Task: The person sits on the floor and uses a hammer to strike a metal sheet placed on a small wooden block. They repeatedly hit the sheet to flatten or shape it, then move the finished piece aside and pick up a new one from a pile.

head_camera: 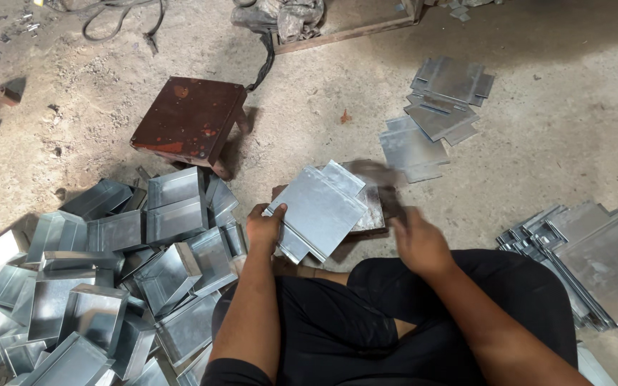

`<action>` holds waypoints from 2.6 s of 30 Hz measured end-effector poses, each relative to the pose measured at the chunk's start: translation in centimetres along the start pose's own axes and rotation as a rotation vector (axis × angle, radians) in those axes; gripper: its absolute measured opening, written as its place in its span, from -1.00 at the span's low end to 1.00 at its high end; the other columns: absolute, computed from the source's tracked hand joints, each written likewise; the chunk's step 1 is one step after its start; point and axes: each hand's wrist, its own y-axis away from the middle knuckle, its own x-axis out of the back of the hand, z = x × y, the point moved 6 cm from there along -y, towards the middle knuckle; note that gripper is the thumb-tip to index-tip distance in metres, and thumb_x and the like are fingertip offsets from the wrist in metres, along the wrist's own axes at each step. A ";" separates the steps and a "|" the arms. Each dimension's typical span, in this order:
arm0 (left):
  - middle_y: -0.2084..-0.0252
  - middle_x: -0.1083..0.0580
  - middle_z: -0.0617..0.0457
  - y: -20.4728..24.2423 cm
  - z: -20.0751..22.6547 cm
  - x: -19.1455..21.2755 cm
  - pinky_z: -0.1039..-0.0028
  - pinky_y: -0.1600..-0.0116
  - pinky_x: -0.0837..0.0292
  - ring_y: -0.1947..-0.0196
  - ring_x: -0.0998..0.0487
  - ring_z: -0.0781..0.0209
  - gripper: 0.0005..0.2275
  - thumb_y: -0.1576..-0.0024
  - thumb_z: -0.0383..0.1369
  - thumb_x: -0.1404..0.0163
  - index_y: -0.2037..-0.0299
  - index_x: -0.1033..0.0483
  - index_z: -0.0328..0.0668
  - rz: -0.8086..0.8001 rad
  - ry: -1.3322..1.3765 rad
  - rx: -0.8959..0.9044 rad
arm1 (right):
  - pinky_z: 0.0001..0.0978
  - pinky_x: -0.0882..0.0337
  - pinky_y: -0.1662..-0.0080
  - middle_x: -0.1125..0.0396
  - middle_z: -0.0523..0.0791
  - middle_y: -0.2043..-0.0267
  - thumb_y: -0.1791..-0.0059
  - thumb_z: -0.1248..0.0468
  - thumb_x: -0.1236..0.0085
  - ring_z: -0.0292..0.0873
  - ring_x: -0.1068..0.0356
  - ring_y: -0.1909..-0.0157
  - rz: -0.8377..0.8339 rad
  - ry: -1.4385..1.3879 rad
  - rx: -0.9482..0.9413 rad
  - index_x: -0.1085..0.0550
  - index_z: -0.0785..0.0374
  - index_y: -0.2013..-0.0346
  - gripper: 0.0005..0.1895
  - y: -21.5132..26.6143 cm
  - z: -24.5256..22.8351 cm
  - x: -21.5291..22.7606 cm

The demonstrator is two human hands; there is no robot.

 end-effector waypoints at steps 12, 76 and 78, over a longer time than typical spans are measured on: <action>0.20 -0.58 -0.20 0.2 0.4 -0.9 0.28 0.13 -0.55 0.25 -0.63 -0.01 -0.36 0.07 -0.05 -0.33 -0.13 -0.50 -0.35 -0.042 -0.068 -0.109 | -0.03 -0.43 0.37 -0.41 0.13 0.46 -0.14 0.12 -0.01 0.21 -0.48 0.41 0.179 -0.339 0.146 -0.29 0.33 -0.09 -0.63 0.2 -2.9 -0.2; -0.34 -0.23 -0.10 3.6 5.7 -0.2 0.17 -0.32 -0.29 -0.34 -0.28 -0.09 -0.12 0.13 -0.02 -0.33 -0.39 -0.14 -0.04 -0.111 -0.482 -0.220 | -0.47 -0.10 0.61 -0.22 -0.24 0.72 -0.11 0.09 -0.10 -0.39 -0.11 0.71 0.025 -0.703 -0.408 -0.52 0.39 0.19 -0.65 -4.2 4.4 -4.0; -0.35 -0.23 -0.10 3.7 5.8 0.6 0.17 -0.30 -0.30 -0.33 -0.29 -0.10 -0.14 0.14 0.00 -0.35 -0.33 -0.18 -0.12 -0.097 -0.501 -0.132 | -0.39 0.00 0.67 -0.16 -0.21 0.75 -0.08 0.10 -0.07 -0.33 -0.02 0.78 -0.063 -0.890 -0.545 -0.48 0.41 0.19 -0.65 -3.7 4.0 -5.1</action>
